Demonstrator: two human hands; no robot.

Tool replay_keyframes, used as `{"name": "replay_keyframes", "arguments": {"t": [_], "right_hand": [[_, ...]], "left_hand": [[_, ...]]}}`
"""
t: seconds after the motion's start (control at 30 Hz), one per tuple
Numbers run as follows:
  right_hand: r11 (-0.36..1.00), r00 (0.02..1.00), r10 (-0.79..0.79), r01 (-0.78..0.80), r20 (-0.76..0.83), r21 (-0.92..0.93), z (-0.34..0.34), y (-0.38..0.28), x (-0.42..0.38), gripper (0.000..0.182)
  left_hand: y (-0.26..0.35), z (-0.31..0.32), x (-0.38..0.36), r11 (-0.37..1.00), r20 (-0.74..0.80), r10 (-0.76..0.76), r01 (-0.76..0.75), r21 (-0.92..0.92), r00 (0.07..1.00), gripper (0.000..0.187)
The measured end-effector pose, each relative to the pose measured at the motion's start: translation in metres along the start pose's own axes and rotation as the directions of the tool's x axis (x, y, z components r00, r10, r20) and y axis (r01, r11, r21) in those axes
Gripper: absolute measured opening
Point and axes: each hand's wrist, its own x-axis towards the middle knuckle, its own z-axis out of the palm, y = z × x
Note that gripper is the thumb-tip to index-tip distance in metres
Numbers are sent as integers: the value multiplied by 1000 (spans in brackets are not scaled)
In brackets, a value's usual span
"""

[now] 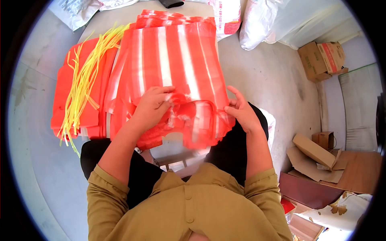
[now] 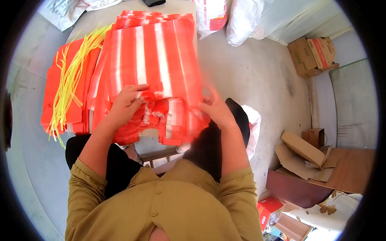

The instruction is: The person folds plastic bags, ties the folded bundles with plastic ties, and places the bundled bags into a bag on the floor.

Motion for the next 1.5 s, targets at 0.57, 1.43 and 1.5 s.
{"name": "replay_keyframes", "arguments": {"t": [0.57,1.43,1.5], "right_hand": [[986,929,-163,141,333,89,-41,44,-36,51],[984,983,21,12,181,-176,-27,37,-63,45],[969,993,15,14,115,-248,-27,28,-66,38]], "left_hand": [[-1,1,0,1000,32,-13,13,8,999,18],[8,-1,-9,978,-32,140,-133,159,990,12],[-5,16,-13,982,-80,115,-101,161,990,17]]}}
